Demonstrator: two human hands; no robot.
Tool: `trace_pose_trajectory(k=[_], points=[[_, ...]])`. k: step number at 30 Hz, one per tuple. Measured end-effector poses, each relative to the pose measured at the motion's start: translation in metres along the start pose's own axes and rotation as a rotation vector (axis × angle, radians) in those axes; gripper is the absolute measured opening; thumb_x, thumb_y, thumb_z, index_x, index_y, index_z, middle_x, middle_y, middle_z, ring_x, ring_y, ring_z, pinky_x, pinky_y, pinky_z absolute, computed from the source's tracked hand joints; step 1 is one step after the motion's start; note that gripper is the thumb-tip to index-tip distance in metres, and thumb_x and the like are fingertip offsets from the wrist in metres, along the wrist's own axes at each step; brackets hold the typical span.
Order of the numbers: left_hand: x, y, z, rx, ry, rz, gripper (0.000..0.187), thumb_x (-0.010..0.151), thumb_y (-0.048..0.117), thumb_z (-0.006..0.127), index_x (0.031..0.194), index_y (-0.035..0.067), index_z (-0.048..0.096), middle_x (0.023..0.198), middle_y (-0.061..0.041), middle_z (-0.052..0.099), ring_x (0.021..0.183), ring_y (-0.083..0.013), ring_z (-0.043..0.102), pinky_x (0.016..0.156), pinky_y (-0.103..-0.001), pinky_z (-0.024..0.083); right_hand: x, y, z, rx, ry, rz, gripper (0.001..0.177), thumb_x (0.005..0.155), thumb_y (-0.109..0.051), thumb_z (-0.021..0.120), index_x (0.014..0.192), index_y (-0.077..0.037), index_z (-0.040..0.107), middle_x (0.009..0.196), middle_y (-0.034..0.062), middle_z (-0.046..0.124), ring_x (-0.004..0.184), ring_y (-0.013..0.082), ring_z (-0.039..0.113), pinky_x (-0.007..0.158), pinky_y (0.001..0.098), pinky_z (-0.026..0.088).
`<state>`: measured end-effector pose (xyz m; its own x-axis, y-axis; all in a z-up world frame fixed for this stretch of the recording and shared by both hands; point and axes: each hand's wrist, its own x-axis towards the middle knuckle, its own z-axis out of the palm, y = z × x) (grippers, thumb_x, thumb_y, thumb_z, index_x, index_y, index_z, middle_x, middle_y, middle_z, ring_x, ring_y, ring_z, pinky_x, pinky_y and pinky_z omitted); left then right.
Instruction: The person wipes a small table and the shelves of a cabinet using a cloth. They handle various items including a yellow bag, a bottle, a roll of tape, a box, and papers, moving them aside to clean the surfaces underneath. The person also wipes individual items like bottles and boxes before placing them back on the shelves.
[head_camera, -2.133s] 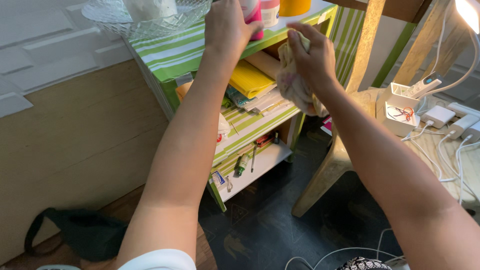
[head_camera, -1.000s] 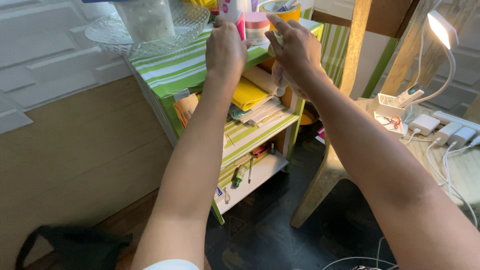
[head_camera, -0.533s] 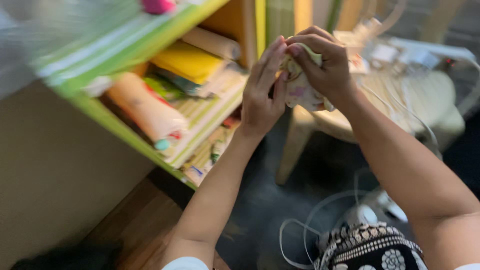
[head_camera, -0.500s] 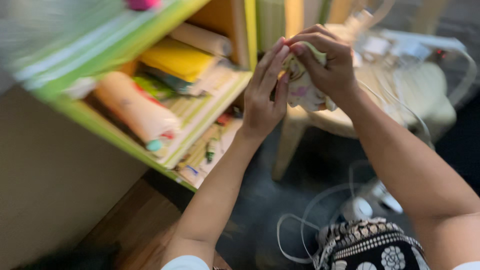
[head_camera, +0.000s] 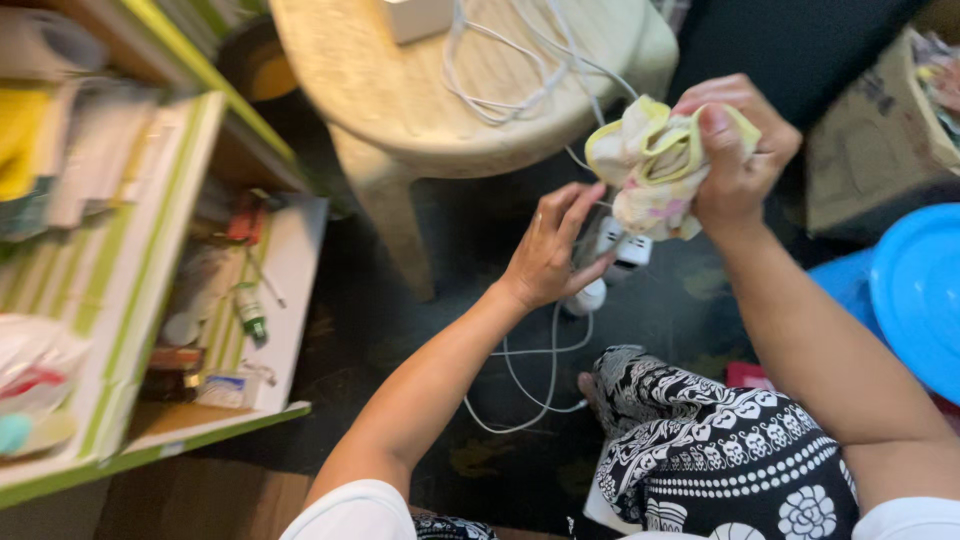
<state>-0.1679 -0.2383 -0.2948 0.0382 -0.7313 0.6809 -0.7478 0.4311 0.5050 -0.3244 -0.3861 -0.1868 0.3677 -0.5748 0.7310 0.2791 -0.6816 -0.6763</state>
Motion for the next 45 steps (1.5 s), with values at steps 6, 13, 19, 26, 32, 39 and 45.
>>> trace_pose_trajectory(k=[6, 13, 19, 26, 32, 39, 45], points=[[-0.058, -0.029, 0.073, 0.026, -0.446, -0.130, 0.081, 0.061, 0.031, 0.094, 0.127, 0.010, 0.052, 0.140, -0.020, 0.047, 0.128, -0.0420, 0.050, 0.102, -0.051, 0.048, -0.041, 0.032, -0.009, -0.027, -0.055, 0.170, 0.031, 0.109, -0.021, 0.059, 0.095, 0.005, 0.065, 0.100, 0.0129, 0.069, 0.085, 0.0154, 0.064, 0.079, 0.0266, 0.051], [-0.108, -0.062, 0.120, 0.124, -0.635, -0.257, 0.082, 0.062, 0.016, 0.090, 0.134, 0.015, 0.050, 0.139, -0.012, 0.052, 0.128, -0.0403, 0.052, 0.093, -0.050, 0.051, -0.061, 0.030, 0.011, -0.146, -0.327, 0.153, 0.022, 0.103, -0.015, 0.060, 0.094, 0.004, 0.068, 0.100, 0.0154, 0.071, 0.093, 0.0220, 0.069, 0.086, 0.0308, 0.054], [-0.146, -0.077, 0.116, 0.009, -0.590, -0.279, 0.065, 0.072, 0.017, 0.087, 0.127, 0.014, 0.053, 0.128, -0.011, 0.060, 0.125, -0.0376, 0.056, 0.099, -0.048, 0.052, -0.047, 0.010, 0.030, -0.090, -0.430, 0.085, 0.017, 0.101, -0.011, 0.063, 0.095, 0.004, 0.068, 0.100, 0.0157, 0.071, 0.093, 0.0228, 0.070, 0.084, 0.0317, 0.055], [-0.102, -0.048, 0.004, -0.097, -0.347, -0.249, 0.070, 0.061, 0.028, 0.093, 0.121, 0.009, 0.062, 0.122, -0.019, 0.064, 0.115, -0.0383, 0.060, 0.098, -0.047, 0.051, -0.029, -0.006, 0.075, 0.011, -0.587, -0.024, 0.016, 0.101, -0.012, 0.065, 0.098, 0.003, 0.068, 0.099, 0.0165, 0.070, 0.091, 0.0260, 0.070, 0.083, 0.0338, 0.054], [-0.065, -0.016, -0.120, 0.032, -0.099, -0.312, 0.063, 0.071, 0.038, 0.097, 0.114, 0.007, 0.064, 0.102, -0.013, 0.070, 0.093, -0.0319, 0.072, 0.083, -0.039, 0.057, 0.005, -0.035, 0.107, 0.081, -0.687, -0.190, 0.017, 0.105, -0.014, 0.065, 0.103, 0.003, 0.067, 0.104, 0.0163, 0.070, 0.095, 0.0271, 0.071, 0.086, 0.0336, 0.055], [-0.061, 0.007, -0.205, -0.129, 0.292, -0.465, 0.054, 0.077, 0.028, 0.095, 0.112, 0.006, 0.061, 0.099, -0.002, 0.067, 0.092, -0.0129, 0.067, 0.081, -0.029, 0.059, 0.037, -0.045, 0.169, 0.172, -0.549, -0.088, 0.021, 0.113, -0.017, 0.062, 0.110, 0.002, 0.071, 0.101, 0.0132, 0.072, 0.089, 0.0233, 0.068, 0.082, 0.0312, 0.053], [-0.064, -0.029, -0.234, -0.297, 1.008, -0.551, 0.026, 0.104, 0.030, 0.064, 0.112, 0.006, 0.066, 0.101, -0.001, 0.070, 0.092, -0.0089, 0.066, 0.081, -0.026, 0.057, -0.024, -0.085, 0.271, 0.118, -0.520, -0.325, 0.045, 0.113, -0.031, 0.054, 0.146, -0.001, 0.051, 0.142, 0.0224, 0.052, 0.121, 0.0313, 0.060, 0.103, 0.0382, 0.052]])
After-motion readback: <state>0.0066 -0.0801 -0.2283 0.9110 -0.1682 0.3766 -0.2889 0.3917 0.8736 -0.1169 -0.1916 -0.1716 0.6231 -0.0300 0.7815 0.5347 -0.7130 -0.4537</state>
